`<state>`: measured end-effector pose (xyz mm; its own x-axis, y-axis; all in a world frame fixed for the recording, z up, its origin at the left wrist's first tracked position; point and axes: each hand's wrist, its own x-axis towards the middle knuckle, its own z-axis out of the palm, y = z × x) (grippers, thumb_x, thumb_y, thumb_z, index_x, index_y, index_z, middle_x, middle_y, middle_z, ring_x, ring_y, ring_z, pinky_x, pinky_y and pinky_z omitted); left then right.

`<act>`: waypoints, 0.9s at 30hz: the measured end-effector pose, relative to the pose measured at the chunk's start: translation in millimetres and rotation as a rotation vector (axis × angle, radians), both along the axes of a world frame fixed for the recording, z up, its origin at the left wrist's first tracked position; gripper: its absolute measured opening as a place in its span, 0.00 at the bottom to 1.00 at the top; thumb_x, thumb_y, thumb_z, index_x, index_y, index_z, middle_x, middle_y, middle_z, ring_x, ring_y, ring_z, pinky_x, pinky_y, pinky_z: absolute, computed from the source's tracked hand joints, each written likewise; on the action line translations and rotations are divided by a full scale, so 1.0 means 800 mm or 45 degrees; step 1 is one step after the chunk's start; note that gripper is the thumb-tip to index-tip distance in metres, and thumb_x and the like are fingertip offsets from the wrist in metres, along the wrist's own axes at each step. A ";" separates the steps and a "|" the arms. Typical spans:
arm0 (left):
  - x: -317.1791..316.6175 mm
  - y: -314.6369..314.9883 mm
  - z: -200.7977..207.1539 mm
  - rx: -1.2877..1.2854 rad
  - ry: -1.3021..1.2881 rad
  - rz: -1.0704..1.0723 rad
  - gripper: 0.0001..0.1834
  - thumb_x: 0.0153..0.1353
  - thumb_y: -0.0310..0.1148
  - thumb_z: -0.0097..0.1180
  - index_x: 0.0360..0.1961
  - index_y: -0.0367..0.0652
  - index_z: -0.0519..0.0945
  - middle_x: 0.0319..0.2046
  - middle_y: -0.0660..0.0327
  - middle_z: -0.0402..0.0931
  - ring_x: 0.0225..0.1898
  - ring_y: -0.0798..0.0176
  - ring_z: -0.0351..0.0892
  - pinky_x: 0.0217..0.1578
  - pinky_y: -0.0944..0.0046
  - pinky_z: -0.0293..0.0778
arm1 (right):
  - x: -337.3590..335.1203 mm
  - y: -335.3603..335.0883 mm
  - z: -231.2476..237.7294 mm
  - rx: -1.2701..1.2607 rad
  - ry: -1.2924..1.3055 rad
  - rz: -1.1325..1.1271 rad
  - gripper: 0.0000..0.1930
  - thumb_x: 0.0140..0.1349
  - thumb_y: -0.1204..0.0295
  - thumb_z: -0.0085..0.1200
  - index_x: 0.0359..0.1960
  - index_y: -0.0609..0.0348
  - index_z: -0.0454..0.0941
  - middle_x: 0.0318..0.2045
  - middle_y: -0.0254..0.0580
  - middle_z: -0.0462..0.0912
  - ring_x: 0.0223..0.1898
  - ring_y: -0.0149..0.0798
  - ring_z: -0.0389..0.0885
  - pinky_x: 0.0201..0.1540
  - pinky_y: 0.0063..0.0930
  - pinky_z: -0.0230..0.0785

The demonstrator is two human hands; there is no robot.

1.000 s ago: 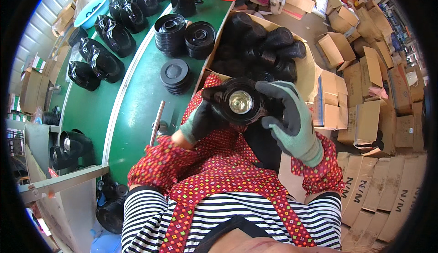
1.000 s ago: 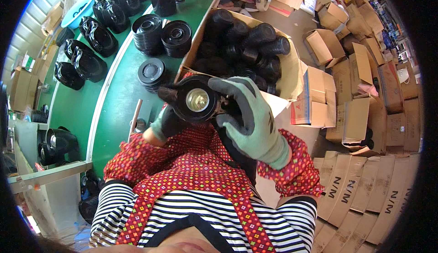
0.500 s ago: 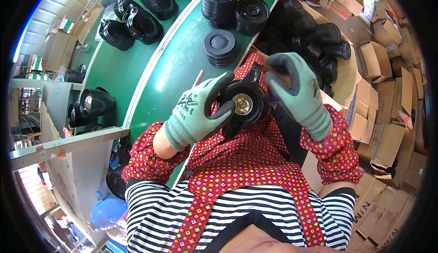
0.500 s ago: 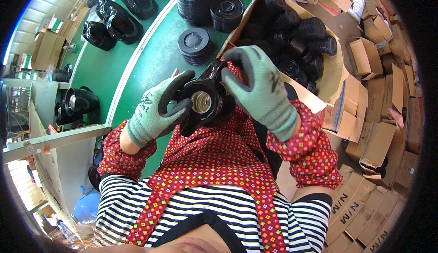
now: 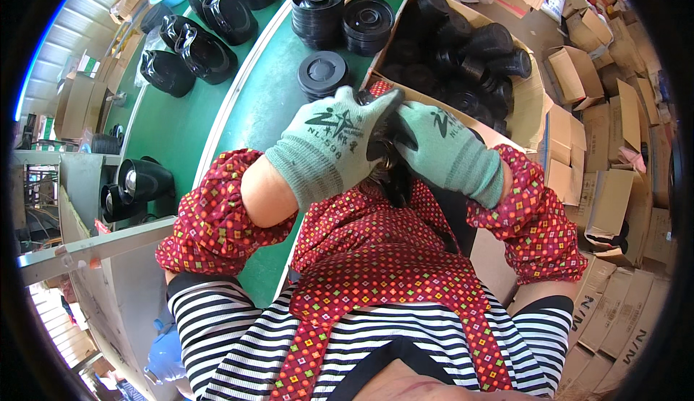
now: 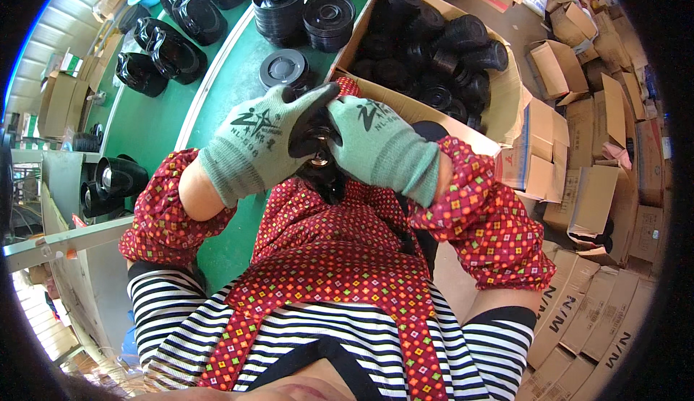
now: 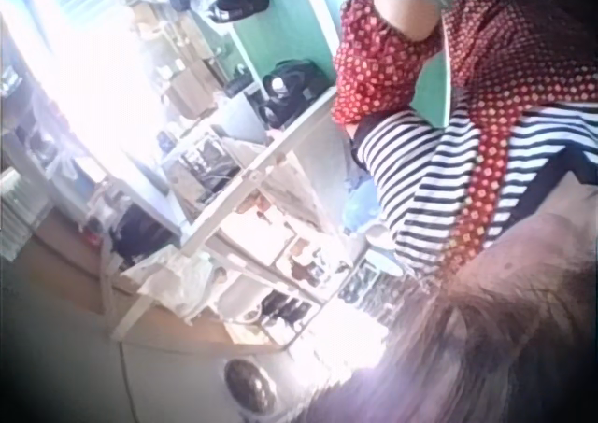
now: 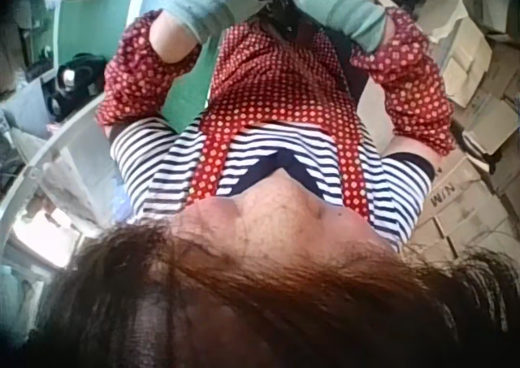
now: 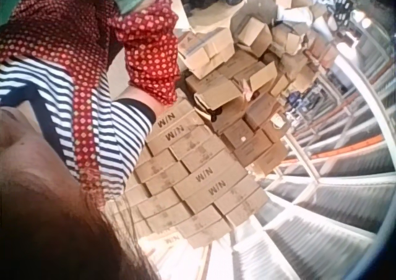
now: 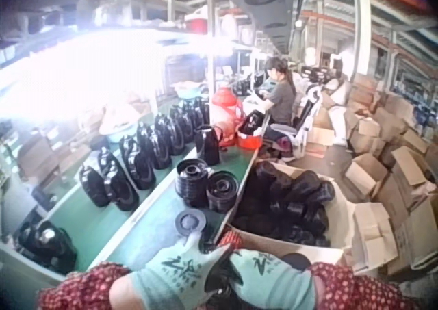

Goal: The person assembles black electric kettles at a workstation. They pick up a kettle body, insert a metal heating element, and secure a lid. The person repeats this process for multiple units, placing finished kettles on the table.

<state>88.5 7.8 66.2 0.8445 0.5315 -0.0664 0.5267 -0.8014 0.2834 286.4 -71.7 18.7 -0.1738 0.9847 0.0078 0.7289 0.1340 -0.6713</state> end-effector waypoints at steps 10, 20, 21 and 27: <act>0.007 0.051 -0.008 -0.107 0.288 -0.290 0.29 0.55 0.39 0.70 0.59 0.41 0.82 0.58 0.49 0.78 0.59 0.44 0.80 0.60 0.49 0.77 | -0.049 0.009 0.012 -0.108 -0.522 -0.056 0.19 0.66 0.58 0.61 0.47 0.62 0.81 0.35 0.54 0.89 0.37 0.57 0.89 0.43 0.50 0.81; 0.024 0.044 -0.008 0.085 0.381 -0.382 0.25 0.57 0.45 0.68 0.50 0.39 0.82 0.48 0.49 0.81 0.51 0.44 0.84 0.54 0.51 0.80 | -0.044 0.006 -0.017 0.149 -0.640 -0.013 0.16 0.64 0.60 0.60 0.44 0.60 0.82 0.33 0.48 0.87 0.34 0.54 0.88 0.38 0.49 0.79; 0.026 0.045 -0.006 0.094 0.419 -0.391 0.25 0.56 0.45 0.68 0.49 0.39 0.83 0.48 0.49 0.81 0.51 0.45 0.84 0.54 0.51 0.80 | -0.049 0.010 -0.015 0.054 -0.629 -0.080 0.15 0.64 0.60 0.60 0.43 0.59 0.82 0.34 0.48 0.87 0.36 0.53 0.88 0.40 0.48 0.79; -0.004 0.078 -0.046 -0.200 -0.328 -0.282 0.34 0.59 0.37 0.72 0.67 0.41 0.77 0.70 0.46 0.69 0.69 0.43 0.73 0.69 0.53 0.72 | 0.005 0.034 -0.022 -0.192 -0.196 0.107 0.25 0.69 0.64 0.59 0.65 0.58 0.75 0.58 0.63 0.81 0.56 0.58 0.84 0.58 0.48 0.78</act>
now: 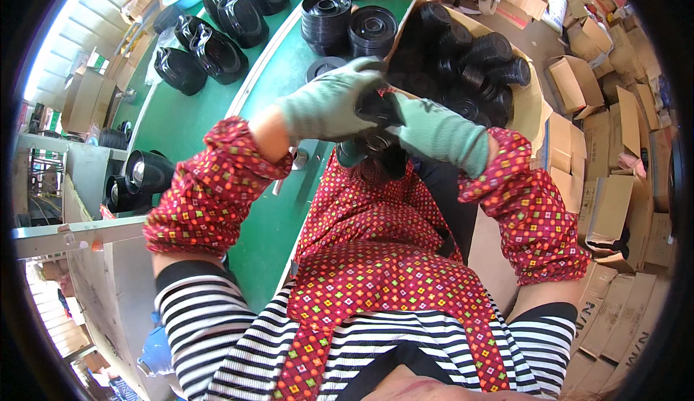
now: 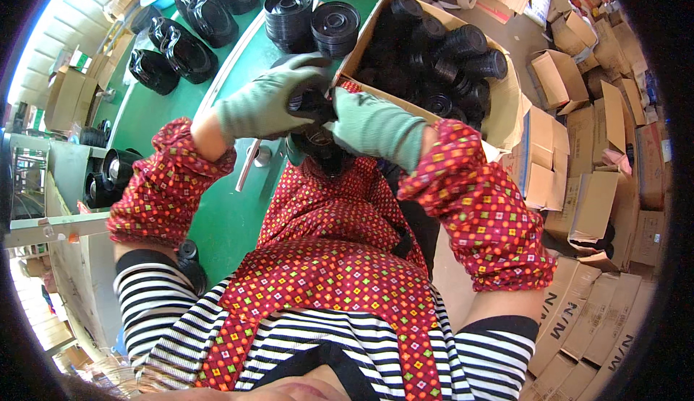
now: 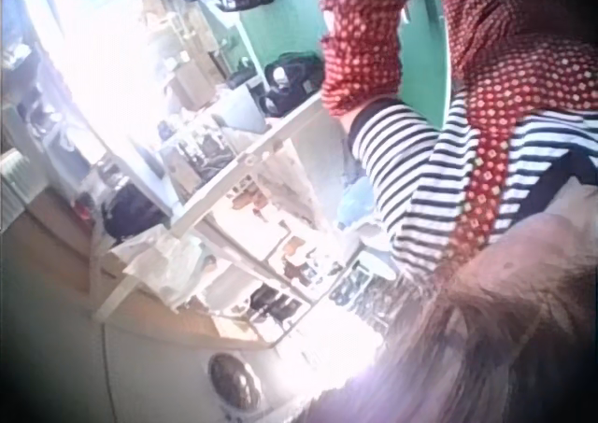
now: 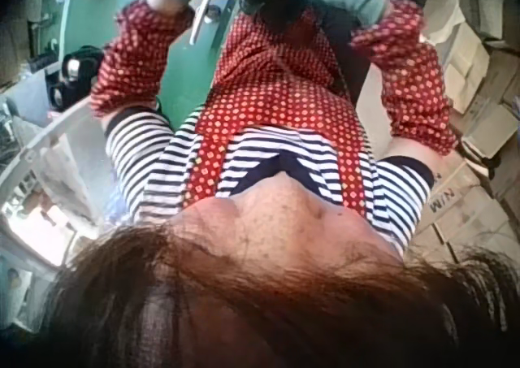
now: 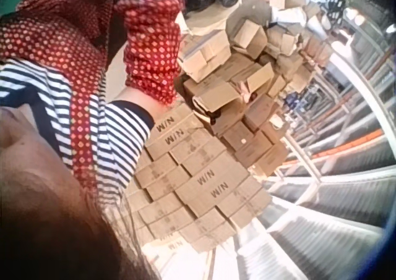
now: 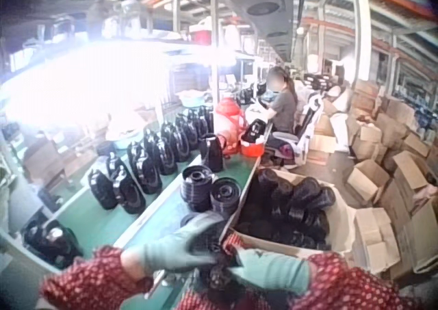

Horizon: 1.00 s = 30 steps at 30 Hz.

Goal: The person assembles black electric kettles at a workstation. They pick up a kettle body, insert a metal heating element, and secure a lid. The person repeats this process for multiple units, placing finished kettles on the table.

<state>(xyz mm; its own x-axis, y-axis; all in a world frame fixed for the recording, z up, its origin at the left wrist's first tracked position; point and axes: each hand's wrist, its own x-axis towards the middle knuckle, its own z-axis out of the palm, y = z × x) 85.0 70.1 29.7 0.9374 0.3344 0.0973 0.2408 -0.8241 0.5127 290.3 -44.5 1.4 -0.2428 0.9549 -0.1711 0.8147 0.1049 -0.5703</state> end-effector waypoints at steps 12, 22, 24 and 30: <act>-0.105 -0.112 -0.252 -0.261 -0.494 0.615 0.30 0.69 0.30 0.55 0.71 0.34 0.68 0.65 0.43 0.72 0.68 0.43 0.71 0.68 0.48 0.68 | 0.039 -0.056 -0.009 0.311 0.426 -0.178 0.19 0.77 0.68 0.49 0.62 0.68 0.77 0.52 0.58 0.84 0.52 0.58 0.85 0.55 0.45 0.78; -0.047 -0.106 -0.101 -0.852 -1.001 0.622 0.35 0.59 0.30 0.72 0.68 0.32 0.76 0.65 0.50 0.79 0.65 0.56 0.78 0.63 0.54 0.75 | 0.080 -0.117 -0.053 -0.693 0.148 -0.377 0.21 0.77 0.62 0.52 0.63 0.61 0.80 0.58 0.57 0.84 0.52 0.56 0.85 0.55 0.44 0.79; -0.028 -0.086 -0.098 -0.426 -0.789 0.280 0.40 0.54 0.35 0.79 0.67 0.36 0.78 0.68 0.48 0.76 0.72 0.48 0.72 0.69 0.49 0.70 | 0.104 -0.122 -0.070 -0.207 -0.217 -0.484 0.20 0.76 0.62 0.53 0.65 0.57 0.80 0.59 0.56 0.82 0.55 0.56 0.84 0.57 0.47 0.78; 0.024 -0.094 -0.114 -0.631 -0.480 0.157 0.51 0.50 0.36 0.82 0.74 0.37 0.70 0.68 0.48 0.75 0.72 0.46 0.72 0.71 0.50 0.69 | 0.038 -0.075 -0.070 0.573 0.608 -0.270 0.20 0.75 0.69 0.54 0.65 0.59 0.78 0.59 0.54 0.81 0.62 0.54 0.79 0.67 0.43 0.69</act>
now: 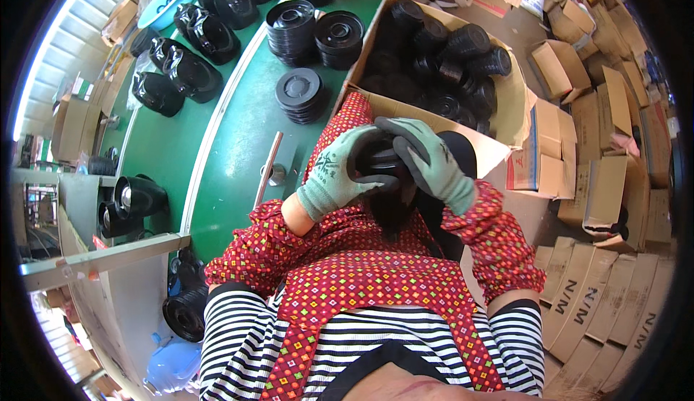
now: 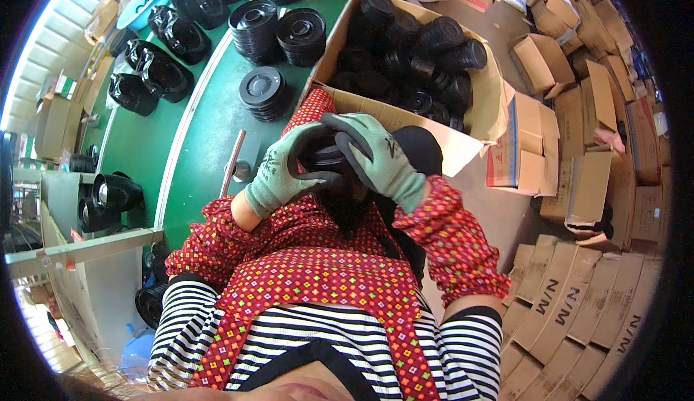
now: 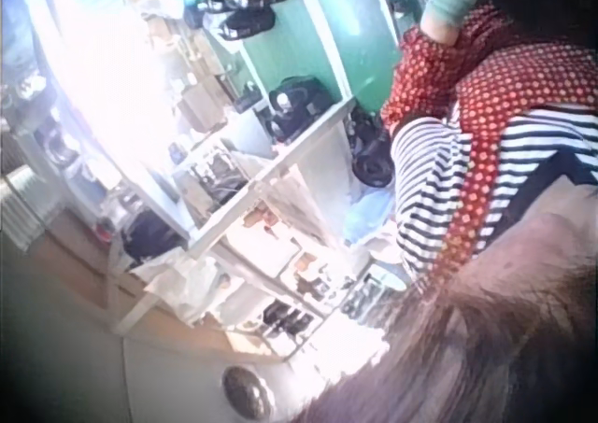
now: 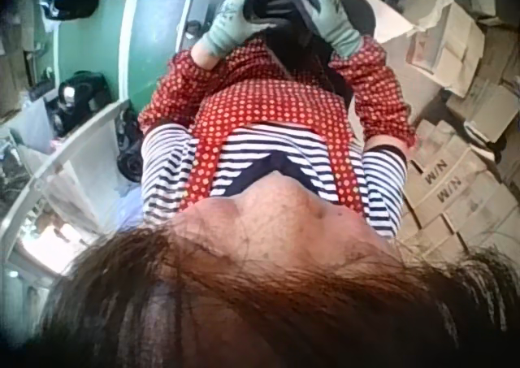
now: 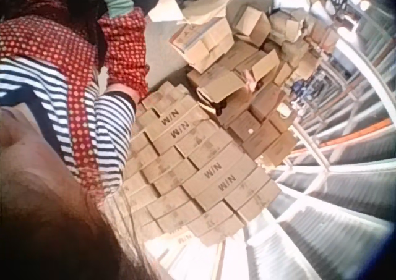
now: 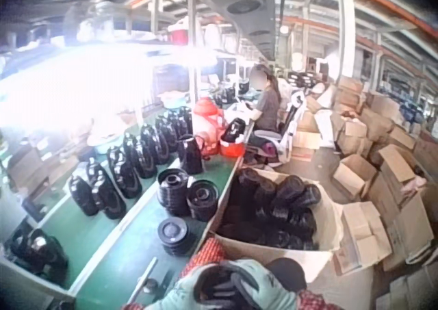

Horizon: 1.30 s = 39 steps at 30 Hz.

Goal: The person assembles black electric kettles at a workstation. They pick up a kettle body, insert a metal heating element, and secure a lid. The person repeats this process for multiple units, placing finished kettles on the table.

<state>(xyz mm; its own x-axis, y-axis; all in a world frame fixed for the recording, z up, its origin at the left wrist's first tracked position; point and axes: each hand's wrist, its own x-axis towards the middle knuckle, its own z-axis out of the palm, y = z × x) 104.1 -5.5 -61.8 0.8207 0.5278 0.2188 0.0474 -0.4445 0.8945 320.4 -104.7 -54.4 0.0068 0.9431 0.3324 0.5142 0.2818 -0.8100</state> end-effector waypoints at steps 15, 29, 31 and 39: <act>-0.262 0.014 -0.142 0.011 0.838 0.742 0.42 0.68 0.32 0.65 0.81 0.49 0.61 0.57 0.44 0.78 0.46 0.50 0.85 0.48 0.53 0.81 | 0.029 0.004 -0.068 -0.302 0.493 -0.367 0.12 0.75 0.71 0.54 0.43 0.67 0.87 0.43 0.48 0.89 0.46 0.45 0.89 0.50 0.35 0.78; -0.034 0.069 0.113 -0.392 0.425 0.374 0.31 0.69 0.21 0.61 0.73 0.32 0.72 0.49 0.49 0.85 0.41 0.63 0.83 0.44 0.65 0.76 | 0.078 0.142 0.069 0.412 -0.405 0.321 0.25 0.65 0.66 0.58 0.64 0.54 0.83 0.65 0.52 0.80 0.74 0.59 0.68 0.78 0.57 0.51; 0.012 0.083 0.141 -0.241 0.471 0.179 0.32 0.69 0.24 0.60 0.73 0.32 0.71 0.51 0.45 0.84 0.47 0.58 0.85 0.50 0.62 0.78 | 0.082 0.173 0.044 0.301 -0.372 0.436 0.26 0.62 0.66 0.58 0.63 0.58 0.82 0.59 0.53 0.81 0.61 0.61 0.78 0.74 0.58 0.58; 0.097 0.136 0.112 0.155 -0.012 -0.424 0.28 0.74 0.42 0.48 0.64 0.29 0.79 0.58 0.38 0.78 0.61 0.41 0.79 0.63 0.42 0.71 | 0.100 0.162 -0.146 0.113 0.100 0.341 0.20 0.67 0.69 0.64 0.61 0.54 0.82 0.57 0.46 0.81 0.55 0.52 0.81 0.59 0.45 0.74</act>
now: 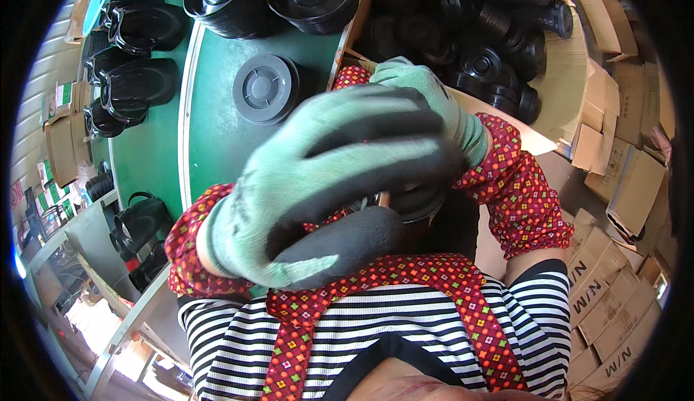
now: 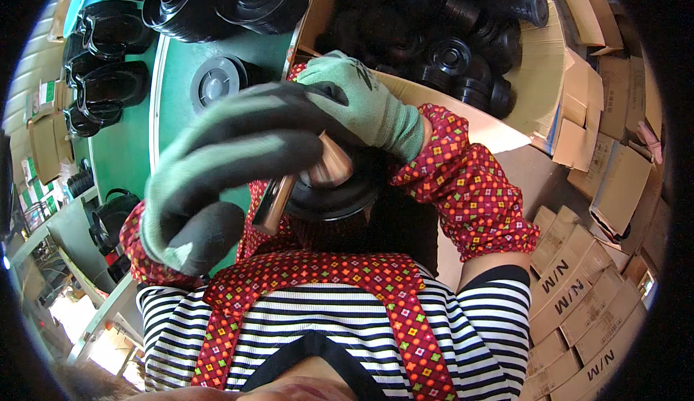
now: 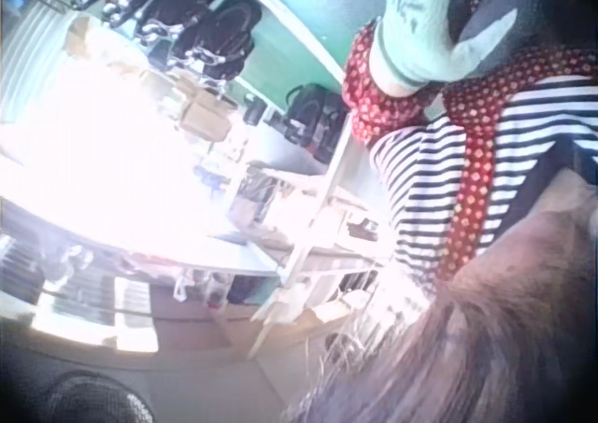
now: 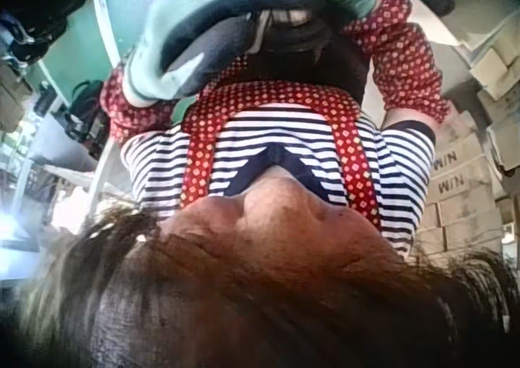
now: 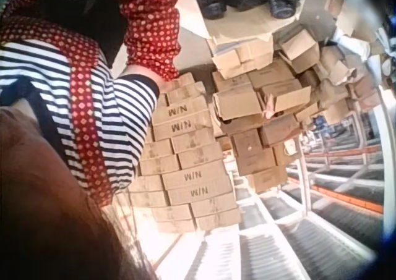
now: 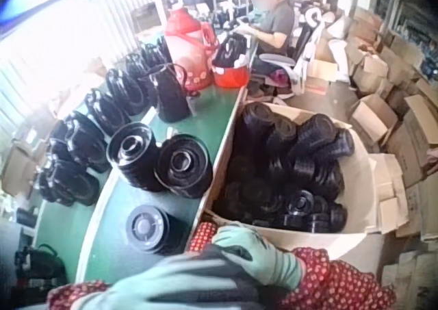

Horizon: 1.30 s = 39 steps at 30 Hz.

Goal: The person assembles black electric kettles at a workstation. They pick up a kettle body, insert a metal heating element, and secure a lid. The person repeats this process for multiple units, placing finished kettles on the table.

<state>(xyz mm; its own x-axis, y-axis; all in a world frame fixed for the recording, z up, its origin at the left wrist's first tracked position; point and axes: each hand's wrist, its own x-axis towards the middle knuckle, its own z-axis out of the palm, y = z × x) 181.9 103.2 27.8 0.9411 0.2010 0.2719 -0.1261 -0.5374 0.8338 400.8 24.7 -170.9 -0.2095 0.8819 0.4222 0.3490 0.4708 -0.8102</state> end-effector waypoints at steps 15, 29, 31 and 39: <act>0.003 -0.062 -0.028 -0.337 0.156 -0.002 0.25 0.72 0.27 0.49 0.67 0.26 0.74 0.59 0.40 0.78 0.62 0.38 0.77 0.67 0.46 0.67 | -0.027 -0.059 0.017 0.117 -0.063 -0.136 0.21 0.75 0.67 0.53 0.65 0.64 0.75 0.64 0.56 0.77 0.69 0.62 0.71 0.78 0.52 0.56; 0.032 -0.067 0.009 0.249 1.212 0.541 0.34 0.77 0.43 0.52 0.74 0.30 0.62 0.53 0.31 0.79 0.50 0.34 0.85 0.49 0.45 0.79 | -0.070 -0.033 0.078 -0.240 -0.229 -0.282 0.12 0.63 0.57 0.57 0.36 0.49 0.86 0.34 0.43 0.87 0.41 0.52 0.85 0.46 0.52 0.70; 0.028 -0.059 0.012 0.159 1.397 0.512 0.33 0.77 0.41 0.52 0.74 0.30 0.63 0.51 0.32 0.81 0.49 0.34 0.85 0.48 0.45 0.79 | -0.076 -0.039 0.073 -0.201 -0.291 -0.352 0.12 0.64 0.56 0.57 0.35 0.48 0.87 0.32 0.42 0.87 0.39 0.51 0.85 0.46 0.49 0.70; -0.024 -0.018 -0.048 0.222 1.052 0.209 0.24 0.65 0.35 0.64 0.61 0.41 0.76 0.35 0.45 0.85 0.38 0.37 0.86 0.41 0.46 0.80 | -0.067 -0.074 0.126 -0.272 -0.707 -0.480 0.16 0.65 0.52 0.61 0.40 0.50 0.84 0.31 0.40 0.83 0.36 0.45 0.83 0.46 0.45 0.69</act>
<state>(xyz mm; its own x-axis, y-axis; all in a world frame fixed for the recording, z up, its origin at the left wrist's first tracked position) 163.0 88.7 -10.5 0.8133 0.3707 -0.4484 0.5757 -0.6245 0.5278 347.3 -34.2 -70.2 -0.0071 0.9885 0.1507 0.8458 0.0864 -0.5265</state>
